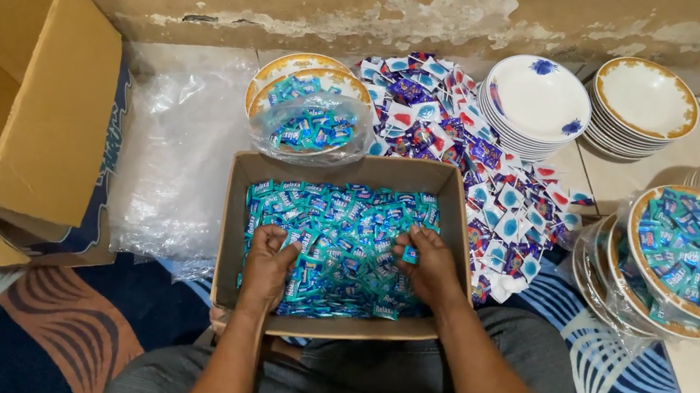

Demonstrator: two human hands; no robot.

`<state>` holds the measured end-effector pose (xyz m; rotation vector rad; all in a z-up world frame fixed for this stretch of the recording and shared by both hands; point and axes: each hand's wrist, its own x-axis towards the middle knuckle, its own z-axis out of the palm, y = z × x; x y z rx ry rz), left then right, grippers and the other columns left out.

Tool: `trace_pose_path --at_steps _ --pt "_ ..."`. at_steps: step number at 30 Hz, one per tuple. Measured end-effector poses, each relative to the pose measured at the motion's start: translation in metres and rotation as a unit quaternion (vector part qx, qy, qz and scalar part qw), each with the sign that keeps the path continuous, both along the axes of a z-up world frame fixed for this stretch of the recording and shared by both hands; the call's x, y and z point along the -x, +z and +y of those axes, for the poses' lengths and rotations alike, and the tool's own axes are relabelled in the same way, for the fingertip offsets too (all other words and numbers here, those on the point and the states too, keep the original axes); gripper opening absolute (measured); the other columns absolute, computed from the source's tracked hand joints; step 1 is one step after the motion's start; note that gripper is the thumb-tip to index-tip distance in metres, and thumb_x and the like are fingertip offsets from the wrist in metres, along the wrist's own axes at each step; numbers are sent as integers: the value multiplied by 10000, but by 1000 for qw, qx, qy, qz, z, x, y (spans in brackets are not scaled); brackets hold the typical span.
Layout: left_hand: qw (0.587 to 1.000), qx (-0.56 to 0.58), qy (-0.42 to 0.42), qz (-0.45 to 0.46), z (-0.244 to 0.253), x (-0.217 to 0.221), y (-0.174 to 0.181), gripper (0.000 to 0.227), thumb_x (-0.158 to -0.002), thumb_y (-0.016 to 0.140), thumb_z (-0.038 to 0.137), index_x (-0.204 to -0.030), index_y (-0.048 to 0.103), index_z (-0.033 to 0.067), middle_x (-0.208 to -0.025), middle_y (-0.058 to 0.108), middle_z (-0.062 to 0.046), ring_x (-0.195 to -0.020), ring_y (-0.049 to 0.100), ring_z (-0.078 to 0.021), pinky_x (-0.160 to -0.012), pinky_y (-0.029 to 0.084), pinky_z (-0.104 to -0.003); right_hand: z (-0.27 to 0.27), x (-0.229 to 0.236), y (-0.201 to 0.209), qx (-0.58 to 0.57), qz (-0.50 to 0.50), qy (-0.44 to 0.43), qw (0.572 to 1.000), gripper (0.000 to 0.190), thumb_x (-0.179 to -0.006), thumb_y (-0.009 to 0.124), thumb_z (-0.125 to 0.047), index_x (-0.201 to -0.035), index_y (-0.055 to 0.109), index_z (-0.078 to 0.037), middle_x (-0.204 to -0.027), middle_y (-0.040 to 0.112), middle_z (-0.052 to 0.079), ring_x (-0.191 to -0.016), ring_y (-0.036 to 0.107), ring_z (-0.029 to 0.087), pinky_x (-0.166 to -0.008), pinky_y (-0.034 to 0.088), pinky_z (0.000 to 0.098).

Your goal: Packing small blue food packets into a cardboard box and then placing a plate of packets into a plastic bag.

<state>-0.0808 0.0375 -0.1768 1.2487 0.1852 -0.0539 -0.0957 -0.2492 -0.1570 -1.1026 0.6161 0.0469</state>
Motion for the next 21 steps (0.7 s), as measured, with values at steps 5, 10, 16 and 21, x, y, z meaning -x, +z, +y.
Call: trace_pose_path --at_steps 5,10,16,21 --pt "994 -104 -9 38 -3 13 55 308 -892 753 72 -1174 639 127 -904 563 -41 -747 553 -108 -657 522 -286 8 2 9 60 23 -19 998 201 -1027 600 -359 -956 594 -171 -817 718 34 -670 720 170 -532 543 273" --pt "970 -226 6 93 5 2 33 153 -1048 640 314 -1123 663 182 -663 634 -43 -531 523 -128 -482 441 -325 1 5 -21 243 -23 16 970 233 -958 662 -268 -772 641 -130 -549 639 56 -471 612 185 -397 446 275" --pt "983 -113 131 54 12 -5 26 191 -1059 416 86 -1159 577 65 -828 635 -81 -556 566 -96 -475 470 -184 11 21 -51 638 85 389 659 451 -823 732 -391 -1218 661 -186 -995 720 119 -851 765 300 -661 622 426" --pt "902 -430 -21 29 17 -2 40 139 -1011 628 241 -1102 733 239 -1036 781 -70 -995 735 -340 -878 562 -468 25 21 -15 518 32 391 760 134 -916 664 -212 -954 761 -128 -866 752 122 -830 755 347 -671 597 435"
